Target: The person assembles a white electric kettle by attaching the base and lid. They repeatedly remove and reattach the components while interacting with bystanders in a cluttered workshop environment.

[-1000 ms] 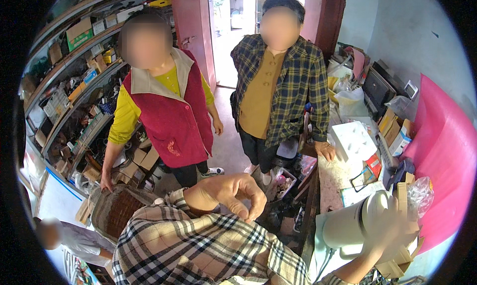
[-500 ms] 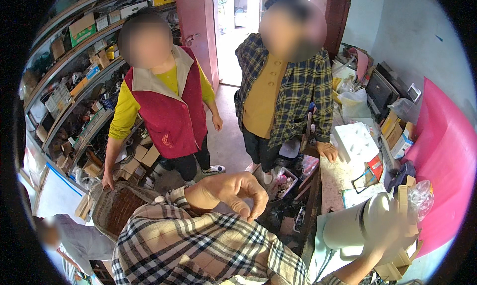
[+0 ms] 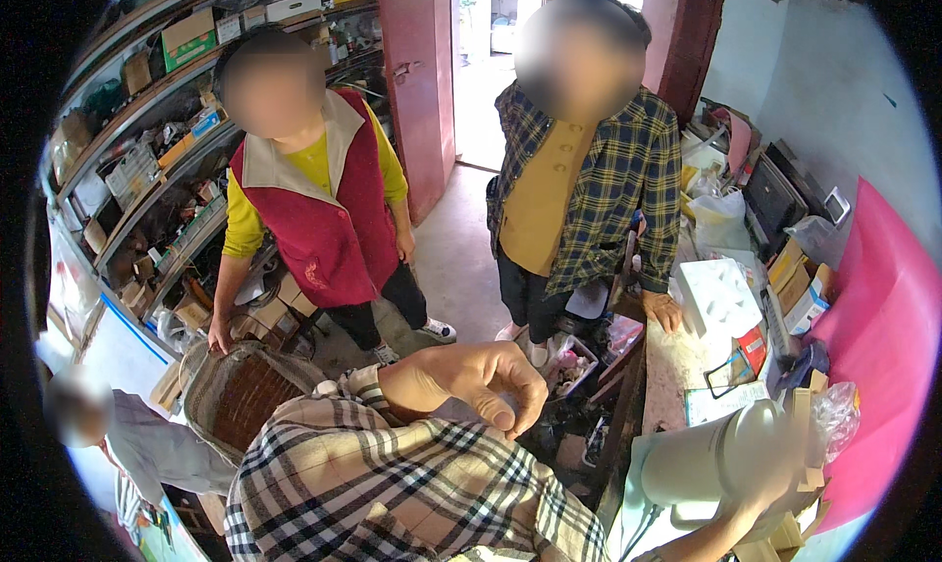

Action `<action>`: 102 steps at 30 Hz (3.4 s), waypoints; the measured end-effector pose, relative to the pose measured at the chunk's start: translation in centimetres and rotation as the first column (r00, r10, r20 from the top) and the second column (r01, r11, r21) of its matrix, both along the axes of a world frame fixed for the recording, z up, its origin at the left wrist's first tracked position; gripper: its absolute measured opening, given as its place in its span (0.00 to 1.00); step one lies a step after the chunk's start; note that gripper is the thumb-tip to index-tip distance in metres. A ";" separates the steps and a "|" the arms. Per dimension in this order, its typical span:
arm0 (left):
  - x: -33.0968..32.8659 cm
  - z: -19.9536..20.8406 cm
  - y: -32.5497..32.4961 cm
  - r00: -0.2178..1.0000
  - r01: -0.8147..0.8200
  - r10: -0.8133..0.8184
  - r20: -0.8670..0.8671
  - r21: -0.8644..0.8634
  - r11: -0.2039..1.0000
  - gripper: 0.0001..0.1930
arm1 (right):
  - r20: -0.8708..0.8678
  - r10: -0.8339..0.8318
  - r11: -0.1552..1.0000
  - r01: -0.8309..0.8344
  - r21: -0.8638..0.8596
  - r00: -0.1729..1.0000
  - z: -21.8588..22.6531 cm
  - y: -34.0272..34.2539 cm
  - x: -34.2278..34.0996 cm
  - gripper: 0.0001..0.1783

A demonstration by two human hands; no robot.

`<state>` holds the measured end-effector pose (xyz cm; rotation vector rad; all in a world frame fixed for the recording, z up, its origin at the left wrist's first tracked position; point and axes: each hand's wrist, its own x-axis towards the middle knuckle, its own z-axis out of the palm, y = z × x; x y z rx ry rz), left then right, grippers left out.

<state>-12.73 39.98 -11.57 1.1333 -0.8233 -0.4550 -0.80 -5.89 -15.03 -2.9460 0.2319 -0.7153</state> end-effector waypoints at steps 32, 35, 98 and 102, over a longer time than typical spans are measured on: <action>0.0 -0.1 0.1 1.000 -0.018 0.018 -0.013 -0.006 1.000 0.13 | 0.078 -0.022 0.998 0.017 0.052 0.997 -0.1 0.6 -0.8 0.27; 0.0 -0.1 0.1 1.000 -0.013 0.013 -0.026 -0.020 1.000 0.13 | 0.073 -0.021 0.998 0.017 0.054 0.997 0.0 0.5 -0.8 0.28; 0.2 -0.1 0.1 1.000 0.001 0.000 -0.022 0.052 0.999 0.06 | 0.015 -0.043 0.998 0.043 -0.039 0.999 1.4 2.5 -1.6 0.29; 0.4 -0.4 -0.1 1.000 -0.015 0.014 0.014 0.014 1.000 0.07 | 0.076 -0.011 0.999 0.015 -0.051 0.997 0.4 1.0 -1.3 0.29</action>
